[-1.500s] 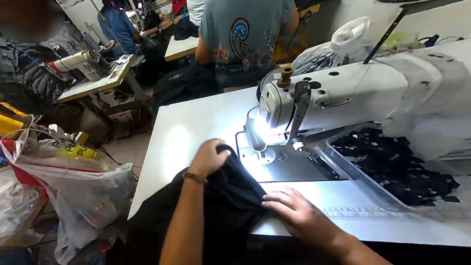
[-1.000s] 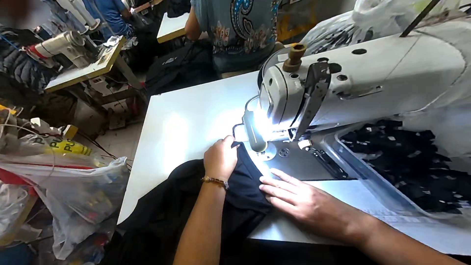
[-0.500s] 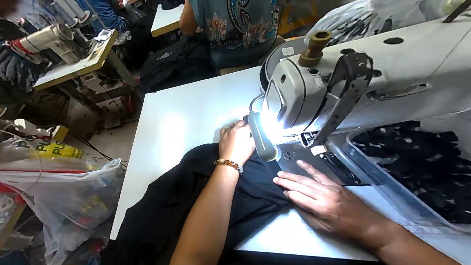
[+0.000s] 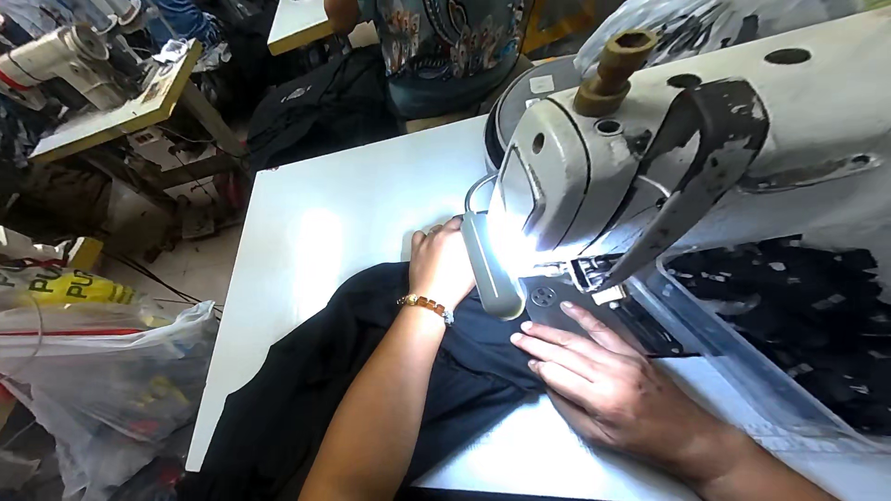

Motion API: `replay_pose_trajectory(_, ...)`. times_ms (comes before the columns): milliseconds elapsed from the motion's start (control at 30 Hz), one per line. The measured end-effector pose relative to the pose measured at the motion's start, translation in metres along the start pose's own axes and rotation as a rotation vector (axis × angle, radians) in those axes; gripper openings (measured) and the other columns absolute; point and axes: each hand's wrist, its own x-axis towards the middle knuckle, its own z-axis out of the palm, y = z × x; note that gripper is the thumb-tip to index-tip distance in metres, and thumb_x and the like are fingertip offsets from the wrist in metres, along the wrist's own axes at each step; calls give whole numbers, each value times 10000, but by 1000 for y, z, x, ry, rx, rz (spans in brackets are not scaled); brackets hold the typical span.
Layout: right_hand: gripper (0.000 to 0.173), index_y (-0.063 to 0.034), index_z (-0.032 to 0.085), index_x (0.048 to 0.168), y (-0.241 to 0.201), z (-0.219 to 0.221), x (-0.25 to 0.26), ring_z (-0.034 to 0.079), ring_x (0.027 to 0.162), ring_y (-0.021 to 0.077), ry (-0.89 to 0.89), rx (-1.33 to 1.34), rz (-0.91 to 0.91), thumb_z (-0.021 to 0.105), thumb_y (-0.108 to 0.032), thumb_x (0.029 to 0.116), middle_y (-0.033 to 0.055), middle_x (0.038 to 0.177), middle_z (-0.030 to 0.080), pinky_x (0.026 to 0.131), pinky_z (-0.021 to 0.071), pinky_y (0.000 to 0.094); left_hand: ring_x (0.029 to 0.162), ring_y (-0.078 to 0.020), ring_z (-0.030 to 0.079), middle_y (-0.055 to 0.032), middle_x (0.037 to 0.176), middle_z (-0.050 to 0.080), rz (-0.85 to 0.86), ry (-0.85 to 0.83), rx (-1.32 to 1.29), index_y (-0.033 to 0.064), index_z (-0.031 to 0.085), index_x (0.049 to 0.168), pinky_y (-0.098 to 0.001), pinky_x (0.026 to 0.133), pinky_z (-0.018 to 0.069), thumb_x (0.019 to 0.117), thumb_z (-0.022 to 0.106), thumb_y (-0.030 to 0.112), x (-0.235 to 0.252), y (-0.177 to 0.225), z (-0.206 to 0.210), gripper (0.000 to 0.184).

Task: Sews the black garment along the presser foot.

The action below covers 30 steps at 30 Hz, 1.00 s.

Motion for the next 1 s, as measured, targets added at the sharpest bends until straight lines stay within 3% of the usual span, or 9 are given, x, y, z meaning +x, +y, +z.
replay_pose_trajectory(167, 297, -68, 724, 829, -3, -1, 2, 647, 1254, 285, -2, 8, 5, 466, -157, 946, 101, 1165, 752, 1159, 373, 601, 1169, -265, 627, -72, 1301, 674, 6, 88, 30, 110, 732, 1206, -515, 968, 449, 954, 679, 245, -4, -1, 7, 291)
replay_pose_trajectory(267, 293, -66, 727, 836, -2, 0, 3, 647, 1253, 282, 2, 15, -2, 469, -152, 948, 98, 1158, 753, 1161, 368, 602, 1206, -306, 543, -118, 1316, 610, 21, 232, 40, 40, 690, 1233, -511, 983, 399, 869, 713, 132, -26, 5, 0, 376)
replay_pose_trajectory(333, 289, -71, 729, 840, -3, 1, 2, 643, 1259, 277, 2, 14, 0, 471, -148, 945, 90, 1156, 753, 1170, 359, 600, 1261, -308, 531, -117, 1315, 625, 38, 261, -20, 48, 681, 1240, -559, 1042, 368, 926, 647, 169, -57, 11, 0, 338)
replay_pose_trajectory(433, 277, -70, 730, 845, -4, 2, 2, 643, 1258, 273, 14, 22, 0, 478, -145, 931, 88, 1154, 752, 1174, 354, 601, 1399, -288, 475, -68, 1416, 600, 45, 129, 17, 159, 666, 1321, -672, 1173, 230, 1042, 501, 346, -92, 12, 13, 374)
replay_pose_trajectory(500, 277, -69, 727, 840, -3, 2, 2, 645, 1256, 273, 20, 23, -6, 475, -141, 929, 89, 1161, 751, 1171, 356, 599, 1507, -289, 359, -40, 1557, 500, 23, 33, 64, 224, 609, 1432, -712, 1205, 97, 1043, 481, 471, -98, 9, 17, 478)
replay_pose_trajectory(533, 278, -69, 729, 836, -3, 3, 2, 649, 1252, 272, 26, 23, -9, 476, -140, 925, 87, 1160, 754, 1169, 358, 599, 1524, -287, 333, -35, 1581, 475, 16, 27, 79, 240, 592, 1454, -717, 1206, 72, 1032, 493, 509, -99, 8, 18, 510)
replay_pose_trajectory(733, 284, -69, 730, 834, -3, 5, 3, 652, 1248, 274, 36, 20, 11, 477, -156, 926, 85, 1167, 753, 1153, 373, 602, 1543, -274, 296, 4, 1599, 454, -36, -17, 76, 304, 584, 1461, -707, 1212, 49, 996, 514, 592, -92, 5, 17, 552)
replay_pose_trajectory(1000, 280, -49, 744, 855, 0, 8, 7, 643, 1266, 280, 43, 26, 47, 483, -135, 907, 85, 1214, 743, 1139, 397, 592, 1551, -294, 278, -4, 1631, 411, -55, -28, 66, 269, 614, 1436, -728, 1201, 40, 994, 545, 575, -87, 6, 10, 542)
